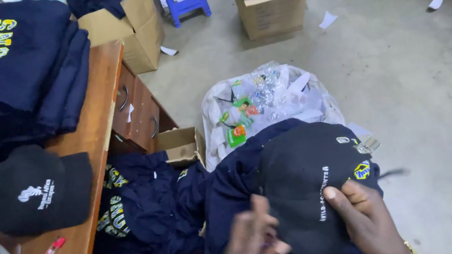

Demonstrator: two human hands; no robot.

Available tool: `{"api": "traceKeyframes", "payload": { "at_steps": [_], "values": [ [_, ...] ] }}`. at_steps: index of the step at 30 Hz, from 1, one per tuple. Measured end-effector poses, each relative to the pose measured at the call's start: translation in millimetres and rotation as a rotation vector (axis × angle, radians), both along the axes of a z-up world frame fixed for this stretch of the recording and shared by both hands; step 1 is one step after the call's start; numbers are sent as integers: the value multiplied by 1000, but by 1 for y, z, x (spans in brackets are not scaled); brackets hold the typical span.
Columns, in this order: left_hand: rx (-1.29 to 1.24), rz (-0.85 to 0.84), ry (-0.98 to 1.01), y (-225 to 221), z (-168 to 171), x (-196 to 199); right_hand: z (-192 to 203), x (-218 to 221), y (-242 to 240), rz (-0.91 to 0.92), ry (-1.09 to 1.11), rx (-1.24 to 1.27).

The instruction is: Inspecting a baseball cap and removing loose threads and lint by hand in a factory environment.

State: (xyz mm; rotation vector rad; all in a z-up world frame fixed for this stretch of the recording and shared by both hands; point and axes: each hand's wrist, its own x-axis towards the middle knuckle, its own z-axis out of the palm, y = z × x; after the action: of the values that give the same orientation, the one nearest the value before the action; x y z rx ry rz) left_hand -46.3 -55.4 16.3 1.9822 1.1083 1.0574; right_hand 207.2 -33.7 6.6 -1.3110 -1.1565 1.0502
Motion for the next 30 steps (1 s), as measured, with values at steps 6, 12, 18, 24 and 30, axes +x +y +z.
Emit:
{"api": "traceKeyframes", "payload": {
  "at_steps": [6, 12, 18, 24, 30],
  "values": [
    [487, -56, 322, 12, 8, 21, 16, -14, -6, -10, -135, 130],
    [789, 71, 293, 12, 10, 24, 32, -10, -7, 16, -153, 150],
    [837, 102, 301, 8, 24, 23, 31, -11, -14, -20, -196, 136],
    [770, 9, 260, 8, 31, 16, 35, -15, -15, 6, -140, 167],
    [695, -50, 232, 10, 40, 16, 35, -16, -16, 0, -114, 156]
  ]
}}
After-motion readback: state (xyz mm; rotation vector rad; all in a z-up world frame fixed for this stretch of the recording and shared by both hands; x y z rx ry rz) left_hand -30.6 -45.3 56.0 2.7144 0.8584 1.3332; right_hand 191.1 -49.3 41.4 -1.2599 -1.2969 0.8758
